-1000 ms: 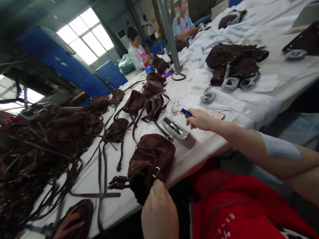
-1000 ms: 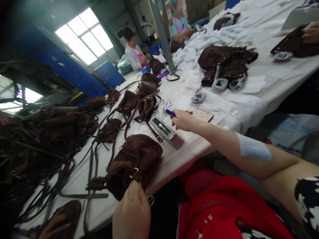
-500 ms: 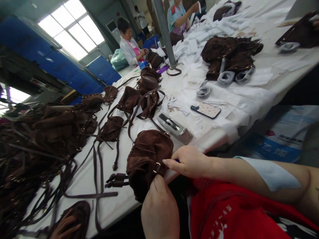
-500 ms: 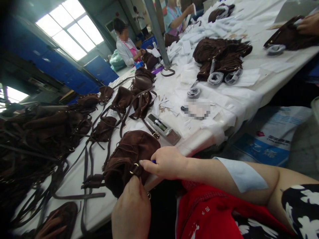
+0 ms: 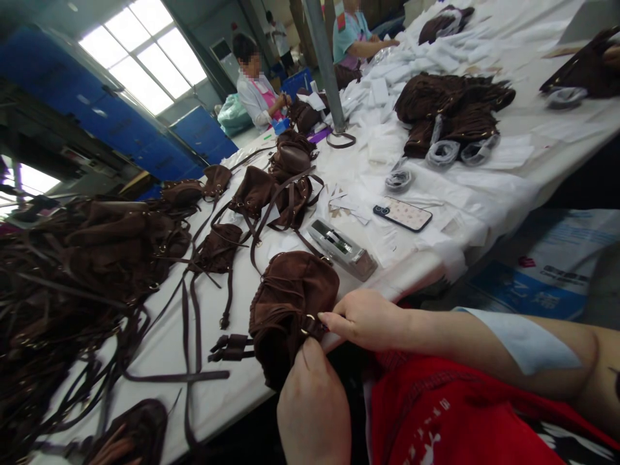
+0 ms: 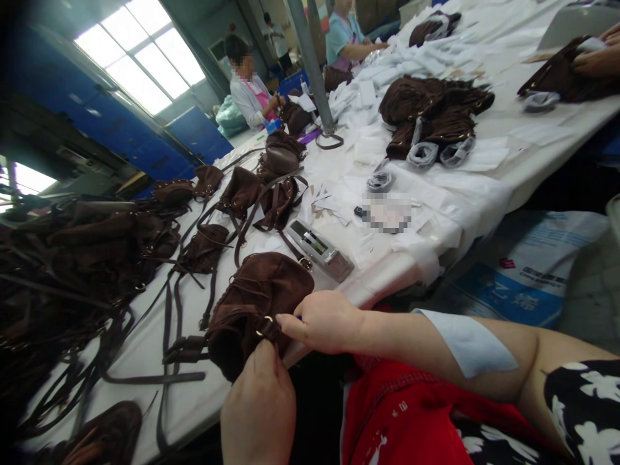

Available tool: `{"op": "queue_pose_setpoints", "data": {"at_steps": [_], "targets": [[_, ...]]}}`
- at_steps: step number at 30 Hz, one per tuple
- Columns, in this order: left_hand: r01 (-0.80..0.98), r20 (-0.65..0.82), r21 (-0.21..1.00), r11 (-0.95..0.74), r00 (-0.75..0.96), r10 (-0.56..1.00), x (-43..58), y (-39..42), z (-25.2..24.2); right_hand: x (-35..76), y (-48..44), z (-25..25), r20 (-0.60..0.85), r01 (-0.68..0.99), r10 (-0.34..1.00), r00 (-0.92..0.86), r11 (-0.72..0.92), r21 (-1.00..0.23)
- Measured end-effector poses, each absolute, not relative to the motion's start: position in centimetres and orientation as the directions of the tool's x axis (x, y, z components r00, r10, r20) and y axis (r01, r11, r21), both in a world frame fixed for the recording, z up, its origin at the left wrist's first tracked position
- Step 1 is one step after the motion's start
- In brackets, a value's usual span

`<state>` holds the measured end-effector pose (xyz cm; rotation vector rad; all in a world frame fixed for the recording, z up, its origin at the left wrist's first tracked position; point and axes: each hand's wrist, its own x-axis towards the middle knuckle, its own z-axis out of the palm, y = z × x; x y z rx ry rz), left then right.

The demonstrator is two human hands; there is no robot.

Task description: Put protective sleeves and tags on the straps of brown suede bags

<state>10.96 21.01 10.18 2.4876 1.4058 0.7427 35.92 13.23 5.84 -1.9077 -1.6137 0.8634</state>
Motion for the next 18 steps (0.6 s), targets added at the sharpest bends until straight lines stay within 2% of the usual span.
{"op": "queue_pose_setpoints", "data": {"at_steps": [6, 11, 13, 15, 18], "targets": [[0.808, 0.221, 0.339, -0.483, 0.430, 0.875, 17.7, 15.8, 7.0, 36.2, 13.3, 5.5, -0.142, 0.604, 0.985, 0.095, -0.170, -0.778], [0.969, 0.170, 0.085, -0.233, 0.216, 0.961, 16.3, 15.5, 9.9, 35.6, 13.4, 4.5, -0.101, 0.427, 0.995, -0.025, -0.081, -0.901], [0.985, 0.166, 0.068, -0.159, 0.146, 0.975, 14.9, 15.9, 11.2, 34.8, 13.7, 4.2, -0.092, 0.345, 0.992, -0.083, -0.058, -0.937], [0.972, 0.082, 0.169, -0.166, 0.154, 0.985, 13.6, 16.0, 12.0, 33.7, 13.9, 4.0, -0.090, 0.270, 0.987, -0.130, -0.052, -0.961], [0.849, -0.219, 0.522, -0.082, 0.227, 0.949, 12.9, 15.5, 12.3, 32.1, 14.2, 4.3, -0.120, 0.203, 0.977, -0.177, -0.083, -0.976]]}}
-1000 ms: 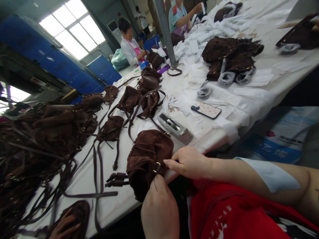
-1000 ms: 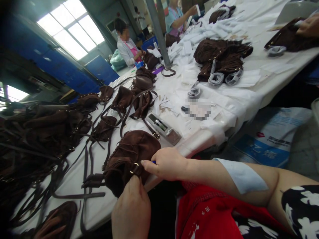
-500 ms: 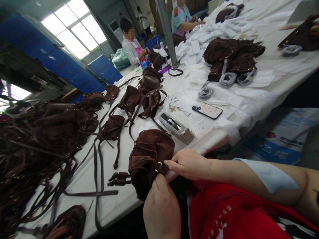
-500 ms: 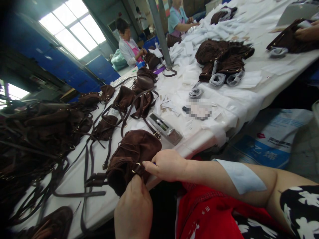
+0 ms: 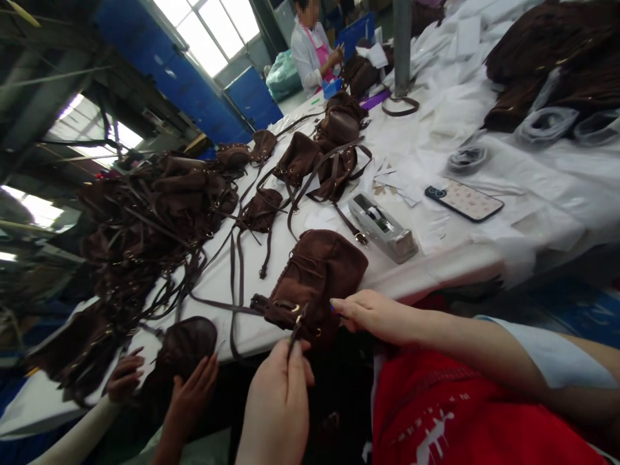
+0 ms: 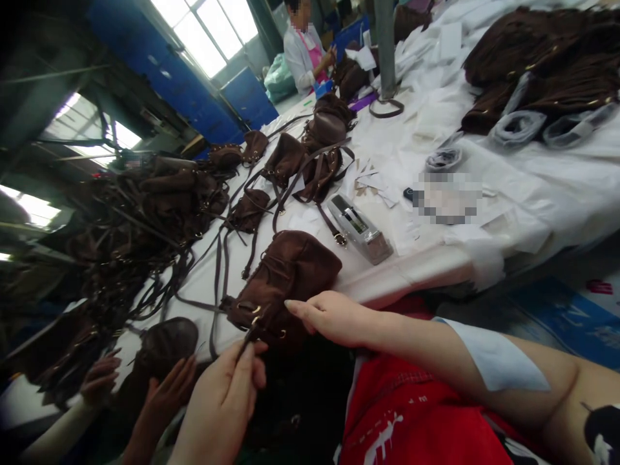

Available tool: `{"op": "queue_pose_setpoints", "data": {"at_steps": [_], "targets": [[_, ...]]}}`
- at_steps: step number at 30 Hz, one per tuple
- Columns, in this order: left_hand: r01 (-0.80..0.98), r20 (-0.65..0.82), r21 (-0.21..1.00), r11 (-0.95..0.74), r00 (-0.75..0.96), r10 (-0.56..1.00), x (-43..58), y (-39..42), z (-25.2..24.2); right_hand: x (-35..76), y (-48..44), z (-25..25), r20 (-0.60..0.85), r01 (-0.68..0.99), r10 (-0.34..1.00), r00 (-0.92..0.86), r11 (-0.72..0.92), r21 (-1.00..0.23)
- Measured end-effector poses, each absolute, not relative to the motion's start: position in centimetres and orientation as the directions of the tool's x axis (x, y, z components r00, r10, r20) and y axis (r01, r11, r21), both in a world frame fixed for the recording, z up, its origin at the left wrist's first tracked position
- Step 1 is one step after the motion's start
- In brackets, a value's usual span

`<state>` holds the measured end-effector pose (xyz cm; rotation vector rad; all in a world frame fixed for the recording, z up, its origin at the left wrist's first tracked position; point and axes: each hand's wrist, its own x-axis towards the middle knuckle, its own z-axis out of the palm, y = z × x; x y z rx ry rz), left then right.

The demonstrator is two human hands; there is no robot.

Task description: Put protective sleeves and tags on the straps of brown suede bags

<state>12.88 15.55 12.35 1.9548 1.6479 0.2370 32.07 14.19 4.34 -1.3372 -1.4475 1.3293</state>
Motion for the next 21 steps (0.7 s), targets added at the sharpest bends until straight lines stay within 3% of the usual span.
{"op": "queue_pose_setpoints", "data": {"at_steps": [3, 7, 14, 21], "targets": [[0.677, -0.449, 0.721, 0.147, 0.297, 0.843, 13.3, 14.6, 12.3, 31.1, 14.1, 5.1, -0.164, 0.195, 0.964, -0.210, -0.123, -0.973], [0.576, -0.504, 0.781, 0.241, 0.354, 0.788, 14.3, 13.9, 12.1, 31.0, 13.6, 5.9, -0.135, 0.274, 0.981, -0.141, -0.092, -0.957], [0.586, -0.501, 0.781, 0.214, 0.385, 0.775, 14.9, 14.1, 11.9, 31.6, 12.4, 7.2, -0.070, 0.456, 0.993, -0.097, -0.018, -0.890], [0.614, -0.448, 0.779, 0.126, 0.405, 0.797, 15.3, 13.8, 11.5, 31.3, 11.9, 8.0, -0.045, 0.699, 0.999, -0.030, -0.011, -0.715]]}}
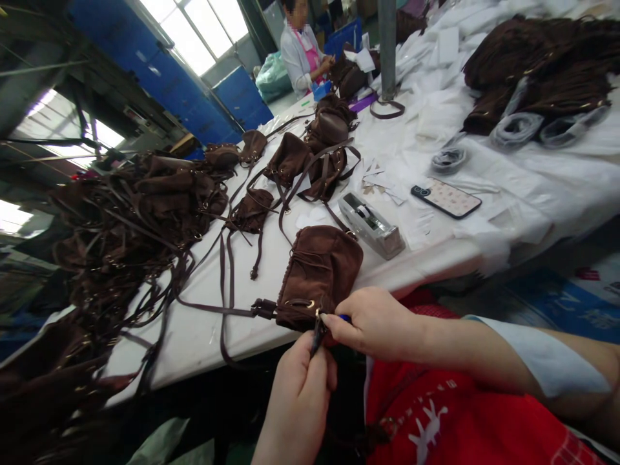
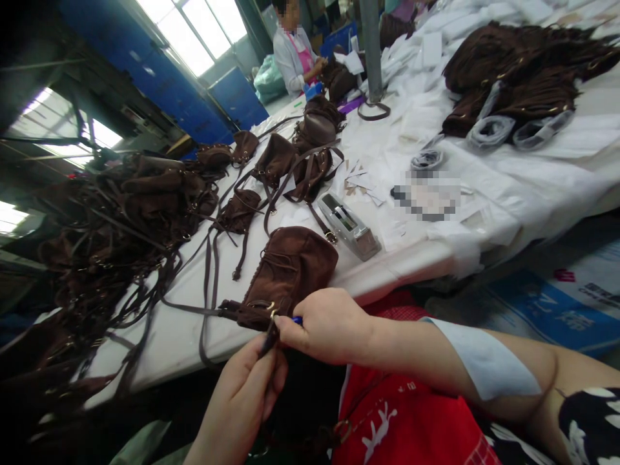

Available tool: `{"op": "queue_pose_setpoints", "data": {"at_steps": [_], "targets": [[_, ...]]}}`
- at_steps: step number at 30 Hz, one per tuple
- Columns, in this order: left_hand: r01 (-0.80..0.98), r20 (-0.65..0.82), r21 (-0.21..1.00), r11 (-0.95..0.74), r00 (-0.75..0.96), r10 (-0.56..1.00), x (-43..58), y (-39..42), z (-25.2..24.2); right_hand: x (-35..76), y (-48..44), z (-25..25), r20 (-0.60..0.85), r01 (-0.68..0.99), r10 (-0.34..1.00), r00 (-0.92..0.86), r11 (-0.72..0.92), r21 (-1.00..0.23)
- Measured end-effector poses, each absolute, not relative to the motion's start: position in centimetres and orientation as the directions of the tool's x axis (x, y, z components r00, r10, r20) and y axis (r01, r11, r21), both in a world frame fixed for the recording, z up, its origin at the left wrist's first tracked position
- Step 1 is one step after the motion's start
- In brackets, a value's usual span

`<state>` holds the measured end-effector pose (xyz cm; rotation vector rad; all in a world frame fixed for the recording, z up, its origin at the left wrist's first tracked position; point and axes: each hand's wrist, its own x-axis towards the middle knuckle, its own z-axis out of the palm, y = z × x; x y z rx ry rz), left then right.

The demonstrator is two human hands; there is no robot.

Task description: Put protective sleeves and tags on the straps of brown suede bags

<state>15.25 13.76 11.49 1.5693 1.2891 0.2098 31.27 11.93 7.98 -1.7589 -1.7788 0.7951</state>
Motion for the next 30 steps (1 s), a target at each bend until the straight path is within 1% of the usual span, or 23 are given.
{"op": "queue_pose_setpoints", "data": {"at_steps": [2, 4, 7, 9, 11, 12, 13, 14, 16, 18, 19, 22, 23, 25, 28, 30], "targets": [[0.607, -0.454, 0.784, 0.131, 0.416, 0.788, 15.3, 13.8, 11.5, 31.2, 11.9, 7.9, -0.042, 0.700, 0.998, -0.038, -0.003, -0.714], [0.570, -0.479, 0.801, 0.181, 0.430, 0.765, 15.2, 14.1, 11.4, 31.5, 11.9, 7.6, -0.031, 0.663, 0.998, -0.059, 0.016, -0.749], [0.455, -0.486, 0.846, 0.280, 0.439, 0.755, 14.7, 14.5, 11.0, 33.0, 12.1, 6.7, 0.006, 0.577, 0.999, -0.042, 0.030, -0.816], [0.342, -0.467, 0.876, 0.339, 0.431, 0.772, 14.3, 14.8, 10.7, 34.8, 12.4, 5.9, 0.047, 0.538, 0.998, 0.035, 0.021, -0.843], [0.190, -0.429, 0.903, 0.384, 0.413, 0.804, 14.2, 15.1, 10.5, 36.6, 12.5, 5.2, 0.086, 0.510, 0.988, 0.127, 0.009, -0.860], [0.103, -0.405, 0.911, 0.399, 0.397, 0.823, 14.4, 15.3, 10.4, 37.3, 12.3, 5.0, 0.098, 0.487, 0.984, 0.151, 0.012, -0.873], [0.011, -0.382, 0.913, 0.409, 0.378, 0.843, 14.6, 15.5, 10.4, 37.8, 12.0, 4.9, 0.100, 0.450, 0.985, 0.137, 0.027, -0.893], [-0.077, -0.364, 0.907, 0.415, 0.355, 0.861, 15.0, 15.7, 10.5, 38.0, 11.6, 4.9, 0.086, 0.394, 0.994, 0.075, 0.050, -0.918], [-0.224, -0.354, 0.875, 0.429, 0.308, 0.883, 16.0, 16.2, 10.7, 37.5, 10.2, 5.1, 0.034, 0.224, 0.986, -0.163, 0.071, -0.972], [-0.314, -0.366, 0.844, 0.436, 0.258, 0.894, 17.0, 16.7, 10.9, 36.1, 8.7, 5.2, -0.006, 0.046, 0.928, -0.371, 0.012, -0.999], [-0.339, -0.370, 0.836, 0.432, 0.233, 0.899, 17.5, 16.9, 10.9, 35.3, 8.0, 5.1, -0.022, -0.031, 0.912, -0.410, -0.038, -0.999], [-0.350, -0.361, 0.846, 0.404, 0.183, 0.915, 18.2, 17.5, 10.9, 33.5, 6.9, 4.7, -0.110, -0.255, 0.921, -0.373, -0.216, -0.943], [-0.341, -0.353, 0.853, 0.394, 0.178, 0.918, 18.2, 17.7, 10.8, 33.3, 6.8, 4.6, -0.148, -0.331, 0.915, -0.377, -0.282, -0.900], [-0.322, -0.337, 0.869, 0.376, 0.171, 0.926, 18.1, 18.0, 10.6, 33.4, 6.9, 4.4, -0.190, -0.463, 0.878, -0.440, -0.403, -0.789], [-0.295, -0.322, 0.891, 0.346, 0.129, 0.938, 17.6, 18.3, 10.2, 34.0, 7.3, 4.2, -0.171, -0.584, 0.832, -0.527, -0.501, -0.638], [-0.278, -0.315, 0.902, 0.331, 0.100, 0.944, 17.3, 18.3, 10.0, 34.3, 7.5, 4.0, -0.170, -0.615, 0.805, -0.568, -0.552, -0.563]]}}
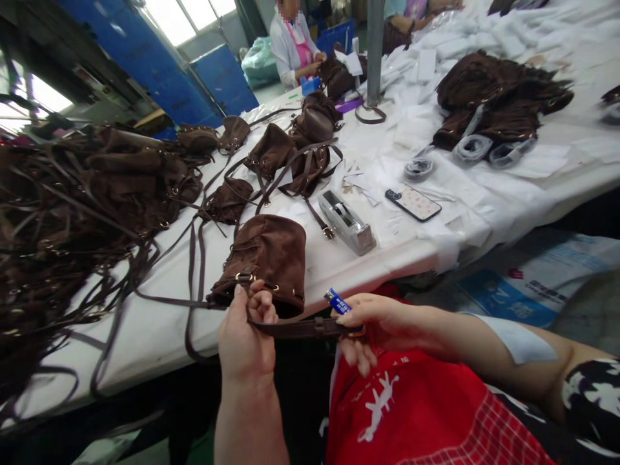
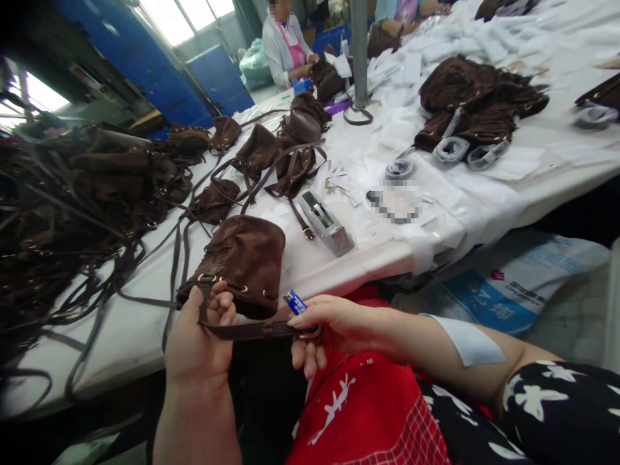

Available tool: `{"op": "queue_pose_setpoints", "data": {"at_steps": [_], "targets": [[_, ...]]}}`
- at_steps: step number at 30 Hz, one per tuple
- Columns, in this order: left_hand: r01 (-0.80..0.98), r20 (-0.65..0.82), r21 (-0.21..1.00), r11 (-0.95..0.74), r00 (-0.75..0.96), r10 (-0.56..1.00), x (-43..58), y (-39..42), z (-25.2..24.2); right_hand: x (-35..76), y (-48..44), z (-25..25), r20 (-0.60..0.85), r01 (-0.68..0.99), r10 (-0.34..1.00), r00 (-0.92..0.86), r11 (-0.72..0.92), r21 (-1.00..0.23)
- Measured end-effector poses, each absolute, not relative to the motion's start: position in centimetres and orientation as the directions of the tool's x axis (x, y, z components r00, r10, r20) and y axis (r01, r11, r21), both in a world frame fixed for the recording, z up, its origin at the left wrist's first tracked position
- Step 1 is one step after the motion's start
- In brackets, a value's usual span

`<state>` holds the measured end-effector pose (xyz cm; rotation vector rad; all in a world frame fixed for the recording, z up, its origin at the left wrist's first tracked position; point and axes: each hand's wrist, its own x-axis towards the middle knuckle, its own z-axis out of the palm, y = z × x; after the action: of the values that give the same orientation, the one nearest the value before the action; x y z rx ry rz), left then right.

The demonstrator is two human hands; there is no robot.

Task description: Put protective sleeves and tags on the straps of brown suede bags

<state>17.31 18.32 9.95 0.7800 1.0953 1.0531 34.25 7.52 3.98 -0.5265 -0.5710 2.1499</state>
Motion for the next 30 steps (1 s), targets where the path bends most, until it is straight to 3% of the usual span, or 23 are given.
{"op": "queue_pose_setpoints", "data": {"at_steps": [7, 13, 18, 24, 27, 30], "targets": [[-0.251, -0.283, 0.925, 0.284, 0.041, 0.958, 16.4, 18.3, 9.3, 34.3, 7.6, 3.5, -0.255, -0.592, 0.747, -0.614, -0.649, -0.477], [-0.235, -0.286, 0.933, 0.273, -0.021, 0.958, 16.0, 18.4, 9.3, 34.5, 7.6, 4.1, -0.281, -0.694, 0.829, -0.483, -0.559, -0.455], [-0.180, -0.293, 0.939, 0.292, 0.023, 0.956, 15.3, 18.2, 9.1, 34.5, 7.5, 4.7, -0.320, -0.736, 0.898, -0.303, -0.434, -0.520], [-0.127, -0.292, 0.946, 0.297, 0.059, 0.955, 15.2, 17.8, 8.4, 34.3, 7.2, 4.8, -0.221, -0.709, 0.970, -0.098, -0.224, -0.669], [-0.094, -0.308, 0.945, 0.312, 0.057, 0.950, 15.3, 17.6, 8.2, 34.3, 7.1, 4.4, -0.051, -0.590, 0.995, 0.083, 0.008, -0.807], [-0.067, -0.302, 0.949, 0.307, 0.080, 0.950, 15.5, 17.4, 7.8, 34.5, 6.8, 4.5, 0.146, -0.419, 0.983, 0.113, 0.181, -0.890]]}}
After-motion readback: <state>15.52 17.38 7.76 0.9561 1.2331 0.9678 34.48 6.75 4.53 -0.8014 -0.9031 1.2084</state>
